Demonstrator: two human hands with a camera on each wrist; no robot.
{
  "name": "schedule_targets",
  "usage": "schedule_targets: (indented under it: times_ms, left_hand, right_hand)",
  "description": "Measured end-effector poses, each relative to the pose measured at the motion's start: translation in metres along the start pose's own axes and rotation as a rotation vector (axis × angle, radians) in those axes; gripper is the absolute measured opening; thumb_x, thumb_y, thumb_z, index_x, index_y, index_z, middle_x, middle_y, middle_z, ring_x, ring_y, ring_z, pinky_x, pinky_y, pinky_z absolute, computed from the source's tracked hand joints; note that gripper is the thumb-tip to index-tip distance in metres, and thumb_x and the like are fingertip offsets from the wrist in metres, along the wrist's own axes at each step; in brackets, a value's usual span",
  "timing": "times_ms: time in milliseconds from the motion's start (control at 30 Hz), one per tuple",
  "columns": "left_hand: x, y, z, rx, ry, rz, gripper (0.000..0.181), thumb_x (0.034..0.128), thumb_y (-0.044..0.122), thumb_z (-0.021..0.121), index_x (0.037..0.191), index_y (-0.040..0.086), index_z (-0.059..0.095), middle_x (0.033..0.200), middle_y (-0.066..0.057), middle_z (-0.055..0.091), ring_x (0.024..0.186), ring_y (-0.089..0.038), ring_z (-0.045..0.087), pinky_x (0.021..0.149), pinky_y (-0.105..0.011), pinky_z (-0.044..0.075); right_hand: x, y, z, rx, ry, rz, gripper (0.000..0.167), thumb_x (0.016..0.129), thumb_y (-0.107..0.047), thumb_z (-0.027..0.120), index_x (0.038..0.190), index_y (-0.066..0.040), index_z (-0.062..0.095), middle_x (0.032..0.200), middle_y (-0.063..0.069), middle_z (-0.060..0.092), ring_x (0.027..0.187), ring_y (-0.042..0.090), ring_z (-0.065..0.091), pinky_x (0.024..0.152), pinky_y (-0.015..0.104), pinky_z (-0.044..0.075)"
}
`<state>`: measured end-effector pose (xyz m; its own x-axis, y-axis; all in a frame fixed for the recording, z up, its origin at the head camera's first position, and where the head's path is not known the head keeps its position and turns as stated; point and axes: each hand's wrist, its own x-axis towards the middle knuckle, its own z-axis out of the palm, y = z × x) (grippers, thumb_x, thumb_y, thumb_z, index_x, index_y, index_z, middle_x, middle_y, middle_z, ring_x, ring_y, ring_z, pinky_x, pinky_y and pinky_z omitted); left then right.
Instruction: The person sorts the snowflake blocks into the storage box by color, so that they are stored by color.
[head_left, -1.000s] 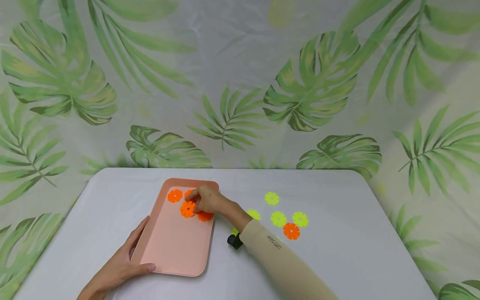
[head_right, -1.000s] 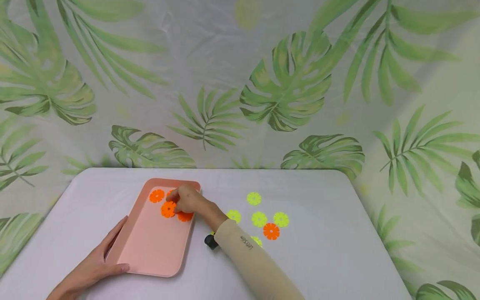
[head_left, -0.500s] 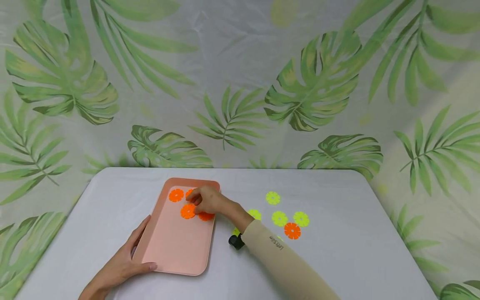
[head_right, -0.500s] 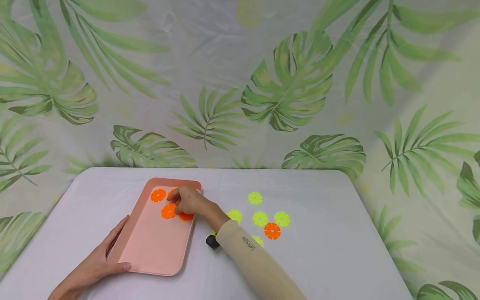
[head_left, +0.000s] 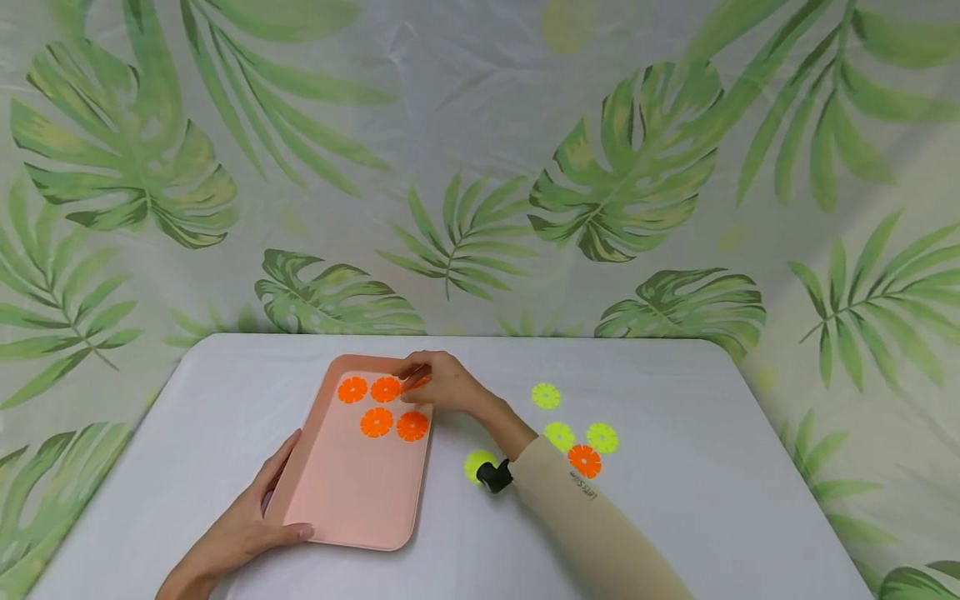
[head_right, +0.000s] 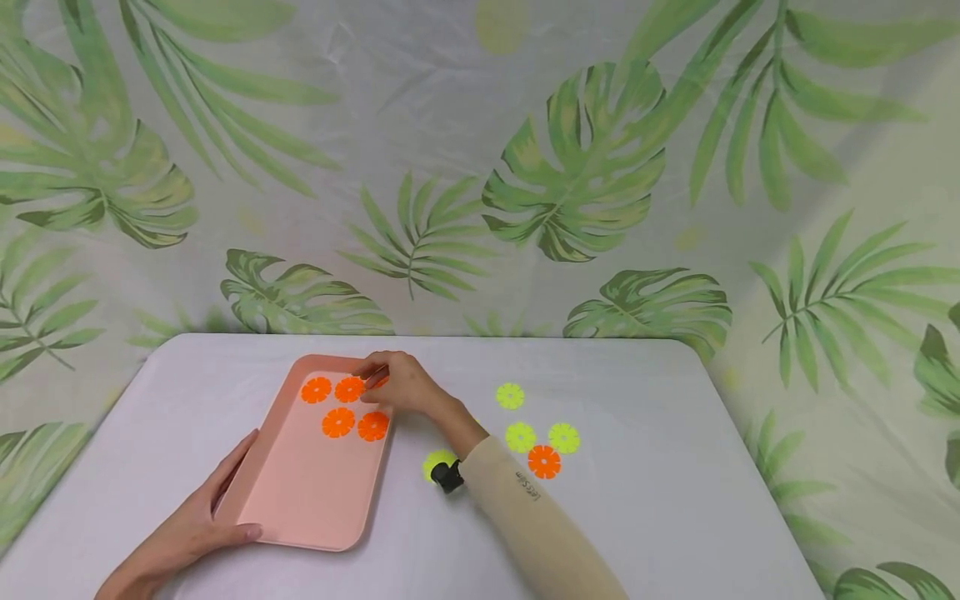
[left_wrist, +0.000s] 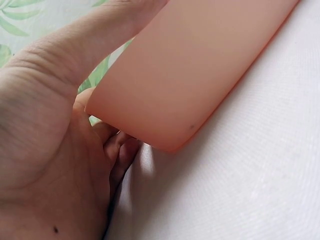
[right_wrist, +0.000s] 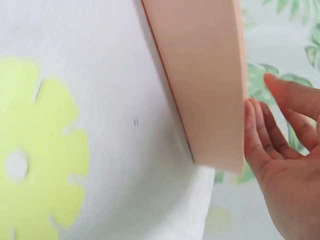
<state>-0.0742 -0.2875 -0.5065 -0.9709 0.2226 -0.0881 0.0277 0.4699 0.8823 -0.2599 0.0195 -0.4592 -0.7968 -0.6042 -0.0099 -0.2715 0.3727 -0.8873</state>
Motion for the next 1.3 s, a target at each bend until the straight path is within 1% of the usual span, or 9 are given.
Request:
schedule_targets:
  times_ms: [133, 233, 433, 533, 567, 767, 1000, 1133, 1300]
  left_hand:
    - [-0.001, -0.001, 0.000, 0.013, 0.005, 0.003, 0.119, 0.0806, 0.013, 0.087, 0.168, 0.037, 0.010, 0.163, -0.012, 0.031, 0.121, 0.006, 0.045, 0.093, -0.012, 0.038]
    - [-0.001, -0.001, 0.000, 0.002, 0.004, -0.006, 0.119, 0.0806, 0.013, 0.087, 0.168, 0.038, 0.010, 0.163, -0.012, 0.031, 0.121, 0.007, 0.044, 0.093, -0.012, 0.037]
    - [-0.002, 0.003, -0.002, -0.025, -0.012, -0.071, 0.119, 0.0818, 0.015, 0.087, 0.166, 0.044, 0.009, 0.167, -0.009, 0.026, 0.124, 0.010, 0.039, 0.093, -0.012, 0.035]
    - [-0.003, 0.005, -0.004, -0.022, -0.018, -0.090, 0.118, 0.0829, 0.016, 0.087, 0.166, 0.046, 0.008, 0.167, -0.007, 0.026, 0.123, 0.010, 0.040, 0.092, -0.013, 0.036]
    - [-0.003, 0.006, -0.005, -0.023, -0.019, -0.090, 0.118, 0.0829, 0.016, 0.087, 0.166, 0.046, 0.008, 0.167, -0.007, 0.026, 0.123, 0.010, 0.040, 0.092, -0.013, 0.036]
    - [-0.004, 0.004, -0.005, -0.016, -0.024, -0.049, 0.117, 0.0838, 0.014, 0.085, 0.167, 0.043, 0.007, 0.167, -0.005, 0.025, 0.124, 0.008, 0.042, 0.093, -0.013, 0.038]
    - [-0.004, 0.001, -0.005, 0.034, -0.020, -0.014, 0.118, 0.0841, 0.016, 0.085, 0.167, 0.041, 0.006, 0.169, -0.006, 0.024, 0.126, 0.014, 0.037, 0.093, -0.011, 0.035]
    - [-0.002, 0.001, -0.004, 0.053, -0.024, -0.012, 0.118, 0.0842, 0.017, 0.085, 0.167, 0.041, 0.005, 0.166, -0.007, 0.027, 0.124, 0.012, 0.039, 0.092, -0.013, 0.038]
    - [0.000, 0.001, -0.001, 0.033, -0.026, 0.002, 0.118, 0.0837, 0.015, 0.085, 0.168, 0.039, 0.006, 0.165, -0.003, 0.028, 0.125, 0.011, 0.041, 0.093, -0.013, 0.038]
  right_hand:
    - [-0.008, 0.001, -0.015, 0.014, 0.034, -0.039, 0.036, 0.091, -0.007, 0.079, 0.126, -0.004, 0.072, 0.126, 0.018, 0.073, 0.109, 0.026, 0.068, 0.089, 0.025, 0.053]
    - [-0.017, 0.002, -0.025, -0.007, 0.064, -0.061, 0.033, 0.093, -0.009, 0.078, 0.125, -0.005, 0.072, 0.126, 0.015, 0.073, 0.107, 0.024, 0.067, 0.089, 0.025, 0.054]
    - [-0.036, 0.009, -0.043, -0.008, 0.127, -0.049, 0.028, 0.096, -0.012, 0.075, 0.124, -0.007, 0.073, 0.123, 0.009, 0.073, 0.106, 0.021, 0.067, 0.090, 0.028, 0.056]
    - [-0.046, 0.011, -0.051, -0.014, 0.138, -0.036, 0.029, 0.097, -0.014, 0.074, 0.125, -0.007, 0.072, 0.124, 0.010, 0.073, 0.107, 0.022, 0.067, 0.090, 0.029, 0.055]
    - [-0.049, 0.011, -0.053, -0.019, 0.140, -0.029, 0.028, 0.098, -0.016, 0.074, 0.124, -0.008, 0.073, 0.123, 0.009, 0.073, 0.107, 0.022, 0.067, 0.090, 0.030, 0.055]
    - [-0.066, 0.014, -0.063, -0.027, 0.167, -0.017, 0.022, 0.098, -0.018, 0.073, 0.120, -0.016, 0.075, 0.122, 0.009, 0.074, 0.107, 0.021, 0.068, 0.091, 0.033, 0.056]
    - [-0.084, 0.021, -0.071, -0.036, 0.199, -0.021, 0.019, 0.100, -0.021, 0.072, 0.118, -0.016, 0.075, 0.121, 0.010, 0.074, 0.107, 0.021, 0.068, 0.093, 0.035, 0.055]
    - [-0.097, 0.024, -0.076, -0.034, 0.217, -0.023, 0.020, 0.100, -0.022, 0.071, 0.118, -0.014, 0.075, 0.121, 0.012, 0.074, 0.107, 0.022, 0.069, 0.092, 0.033, 0.056]
    - [-0.112, 0.030, -0.084, -0.034, 0.234, -0.014, 0.021, 0.101, -0.023, 0.070, 0.119, -0.014, 0.074, 0.122, 0.015, 0.074, 0.106, 0.021, 0.069, 0.090, 0.028, 0.056]
